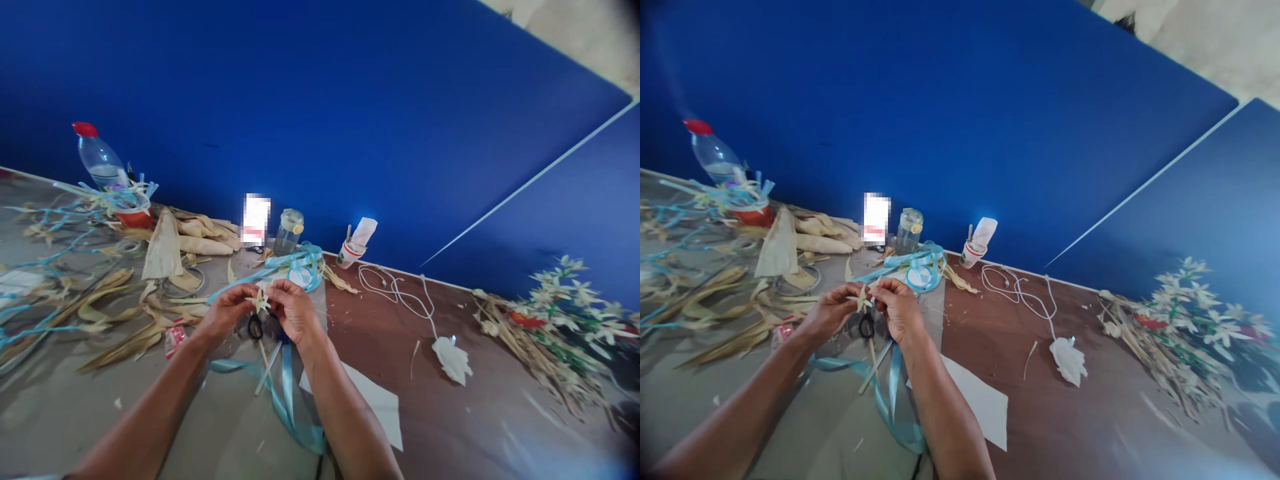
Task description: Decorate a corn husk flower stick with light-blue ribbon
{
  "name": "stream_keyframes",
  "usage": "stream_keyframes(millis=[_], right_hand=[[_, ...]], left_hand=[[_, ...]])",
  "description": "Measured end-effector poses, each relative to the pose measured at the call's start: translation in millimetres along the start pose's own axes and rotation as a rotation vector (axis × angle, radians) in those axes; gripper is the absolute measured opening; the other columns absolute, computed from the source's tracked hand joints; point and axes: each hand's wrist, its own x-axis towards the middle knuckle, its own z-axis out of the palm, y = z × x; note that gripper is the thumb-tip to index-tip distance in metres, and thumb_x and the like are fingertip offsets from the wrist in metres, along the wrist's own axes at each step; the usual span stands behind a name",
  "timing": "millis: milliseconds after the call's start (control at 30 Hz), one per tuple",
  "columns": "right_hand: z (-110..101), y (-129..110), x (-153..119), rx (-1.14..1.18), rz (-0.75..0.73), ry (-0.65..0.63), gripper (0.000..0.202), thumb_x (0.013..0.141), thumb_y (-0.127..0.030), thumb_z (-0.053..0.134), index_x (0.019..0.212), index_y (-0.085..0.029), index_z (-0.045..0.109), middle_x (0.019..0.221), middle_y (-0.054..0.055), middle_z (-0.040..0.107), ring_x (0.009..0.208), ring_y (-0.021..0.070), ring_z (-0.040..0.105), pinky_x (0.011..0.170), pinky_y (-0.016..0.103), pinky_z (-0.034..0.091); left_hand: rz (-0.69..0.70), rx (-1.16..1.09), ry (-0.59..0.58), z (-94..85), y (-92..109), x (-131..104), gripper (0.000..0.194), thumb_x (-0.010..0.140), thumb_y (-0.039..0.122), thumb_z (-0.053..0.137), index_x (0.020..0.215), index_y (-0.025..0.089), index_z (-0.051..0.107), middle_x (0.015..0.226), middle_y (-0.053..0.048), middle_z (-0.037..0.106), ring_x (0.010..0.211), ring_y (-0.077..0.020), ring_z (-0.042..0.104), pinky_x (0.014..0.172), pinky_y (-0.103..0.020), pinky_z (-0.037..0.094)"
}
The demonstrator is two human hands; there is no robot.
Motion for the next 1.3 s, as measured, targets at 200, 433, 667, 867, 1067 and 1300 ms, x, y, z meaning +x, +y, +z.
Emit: stream_keyframes(millis=[200, 433, 667, 867, 1067, 1300], right_hand=[[-2, 0, 1, -0.024, 0.024, 0.005, 0.021, 0.048, -0.022, 0.074, 0.06, -0.017, 0.058, 0.047, -0.007, 0.05, 0.042, 0.004, 0.038, 0.045, 0.019, 0.025], [-7, 6, 4, -0.33, 0.019, 0.016, 0.02, 0.052, -0.03, 0.073, 0.06, -0.015, 0.061, 0.046, -0.007, 0.047, 0.044, 0.0046, 0.033, 0.046, 0.021, 0.022], [-4, 6, -1, -0.596, -0.013, 0.018, 0.017, 0.056, -0.03, 0.07, 0.055, -0.016, 0.062, 0.045, -0.008, 0.045, 0.047, 0.0064, 0.035, 0.049, 0.022, 0.025], [-11, 12, 3, -0.612, -0.003, -0.008, 0.012, 0.057, -0.027, 0.067, 0.06, -0.015, 0.064, 0.051, -0.006, 0.053, 0.05, 0.0073, 0.039, 0.051, 0.021, 0.028], [-10, 12, 4, -0.583, 0.02, 0.004, 0.012, 0.055, -0.026, 0.066, 0.056, -0.015, 0.06, 0.048, -0.007, 0.049, 0.047, 0.0061, 0.035, 0.05, 0.021, 0.025], [-7, 10, 3, -0.574, 0.057, 0.001, 0.013, 0.056, -0.026, 0.066, 0.055, -0.015, 0.059, 0.044, -0.009, 0.044, 0.044, 0.0048, 0.029, 0.047, 0.022, 0.019]], left_hand=[[-0.048, -0.166, 0.031, 1.5, 0, 1, 0.014, 0.062, 0.025, 0.078, 0.071, 0.018, 0.07, 0.075, -0.001, 0.066, 0.07, -0.0134, 0.059, 0.07, -0.026, 0.045], [-0.127, -0.285, 0.004, 5.8, 13, 0, 0.015, 0.059, 0.024, 0.079, 0.071, 0.018, 0.072, 0.085, -0.005, 0.07, 0.08, -0.0174, 0.061, 0.079, -0.03, 0.047], [-0.192, -0.24, -0.055, 2.0, 11, 0, 0.009, 0.066, 0.021, 0.075, 0.069, 0.014, 0.07, 0.081, -0.007, 0.068, 0.077, -0.0164, 0.06, 0.075, -0.027, 0.045], [-0.212, -0.24, -0.007, 2.5, 8, 2, 0.014, 0.063, 0.023, 0.078, 0.065, 0.014, 0.068, 0.069, -0.003, 0.065, 0.065, -0.0121, 0.057, 0.064, -0.023, 0.044], [-0.211, -0.221, 0.032, 4.9, 10, 2, 0.017, 0.06, 0.024, 0.079, 0.062, 0.014, 0.066, 0.065, -0.002, 0.064, 0.062, -0.012, 0.056, 0.06, -0.023, 0.045], [-0.19, -0.196, 0.014, 5.6, 10, 2, 0.017, 0.06, 0.025, 0.079, 0.061, 0.014, 0.066, 0.07, -0.004, 0.066, 0.066, -0.0125, 0.058, 0.063, -0.023, 0.045]])
